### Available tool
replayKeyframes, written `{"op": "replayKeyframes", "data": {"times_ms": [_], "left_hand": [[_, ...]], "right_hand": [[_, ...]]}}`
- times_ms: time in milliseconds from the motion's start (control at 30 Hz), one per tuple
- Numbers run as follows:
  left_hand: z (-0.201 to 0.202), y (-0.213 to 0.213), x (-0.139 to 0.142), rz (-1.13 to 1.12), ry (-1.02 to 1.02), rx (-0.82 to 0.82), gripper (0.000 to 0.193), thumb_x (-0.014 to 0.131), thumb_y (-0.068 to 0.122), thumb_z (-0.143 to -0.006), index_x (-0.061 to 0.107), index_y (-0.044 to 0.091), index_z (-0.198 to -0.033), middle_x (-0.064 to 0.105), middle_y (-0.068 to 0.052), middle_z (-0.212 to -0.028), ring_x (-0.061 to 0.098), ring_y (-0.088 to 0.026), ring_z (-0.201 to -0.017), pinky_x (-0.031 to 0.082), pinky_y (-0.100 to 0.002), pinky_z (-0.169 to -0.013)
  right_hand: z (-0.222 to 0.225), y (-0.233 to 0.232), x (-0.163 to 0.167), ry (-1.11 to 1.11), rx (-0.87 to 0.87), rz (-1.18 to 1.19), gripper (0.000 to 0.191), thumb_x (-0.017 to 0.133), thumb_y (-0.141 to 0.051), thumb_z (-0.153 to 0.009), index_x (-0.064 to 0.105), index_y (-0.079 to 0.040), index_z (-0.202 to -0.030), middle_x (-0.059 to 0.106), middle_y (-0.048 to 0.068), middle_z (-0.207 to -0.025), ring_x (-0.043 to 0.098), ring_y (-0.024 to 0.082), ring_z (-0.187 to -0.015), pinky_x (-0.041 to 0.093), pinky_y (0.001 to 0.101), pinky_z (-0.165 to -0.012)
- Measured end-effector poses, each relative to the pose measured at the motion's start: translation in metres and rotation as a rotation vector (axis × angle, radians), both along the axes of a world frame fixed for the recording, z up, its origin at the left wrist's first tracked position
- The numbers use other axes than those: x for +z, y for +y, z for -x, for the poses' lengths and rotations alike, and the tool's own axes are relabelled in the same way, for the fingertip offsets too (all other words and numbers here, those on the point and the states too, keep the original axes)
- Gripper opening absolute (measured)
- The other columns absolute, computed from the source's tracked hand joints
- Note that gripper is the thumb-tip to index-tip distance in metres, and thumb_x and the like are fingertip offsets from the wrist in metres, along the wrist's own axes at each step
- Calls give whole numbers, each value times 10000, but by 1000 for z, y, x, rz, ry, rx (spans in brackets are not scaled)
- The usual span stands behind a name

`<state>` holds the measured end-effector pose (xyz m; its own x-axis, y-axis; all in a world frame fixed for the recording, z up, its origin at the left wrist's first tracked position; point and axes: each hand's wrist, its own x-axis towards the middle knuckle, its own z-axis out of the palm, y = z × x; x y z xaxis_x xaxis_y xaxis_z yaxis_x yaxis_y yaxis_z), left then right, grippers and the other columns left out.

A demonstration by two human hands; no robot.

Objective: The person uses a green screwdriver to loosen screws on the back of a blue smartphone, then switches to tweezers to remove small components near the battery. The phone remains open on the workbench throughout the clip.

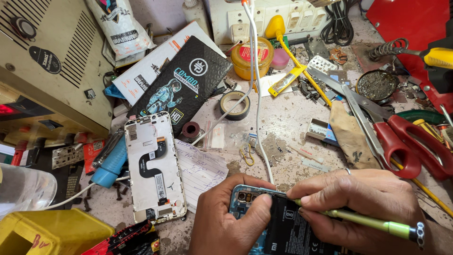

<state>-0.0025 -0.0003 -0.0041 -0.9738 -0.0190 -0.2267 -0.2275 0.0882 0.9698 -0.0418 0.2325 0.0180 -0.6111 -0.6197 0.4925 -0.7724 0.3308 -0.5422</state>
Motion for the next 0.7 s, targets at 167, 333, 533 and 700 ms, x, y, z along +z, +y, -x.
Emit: {"op": "replayKeyframes", "data": {"times_ms": [167,333,533,700], "left_hand": [[2,4,-1,18,-97,38,223,772,205,-752,830,109,-945,748,-18,-625,656,-61,-560,548,-258,-566],[3,4,-2,10,-100,36,223,771,193,-750,833,107,-946,752,-13,-634,662,-55,-573,560,-251,-586],[1,4,-5,-11,-67,28,223,766,189,-758,833,101,-952,753,-3,-651,663,-46,-590,565,-245,-601],[1,3,-5,-22,-111,23,232,757,185,-762,828,93,-963,742,-11,-640,649,-54,-579,555,-254,-589]], "right_hand": [[1,-1,2,9,10,0,241,845,-192,-804,663,-156,-957,806,24,-991,771,145,-819,637,270,-686],[1,1,1,-2,6,-1,248,847,-197,-803,658,-160,-960,808,18,-992,771,138,-823,634,264,-685],[-2,4,-10,-124,-73,52,239,851,-178,-782,675,-167,-943,832,2,-983,776,116,-802,629,253,-684],[-1,15,-13,-319,-109,133,198,832,-74,-811,678,-118,-927,804,45,-997,801,129,-860,641,281,-725]]}}
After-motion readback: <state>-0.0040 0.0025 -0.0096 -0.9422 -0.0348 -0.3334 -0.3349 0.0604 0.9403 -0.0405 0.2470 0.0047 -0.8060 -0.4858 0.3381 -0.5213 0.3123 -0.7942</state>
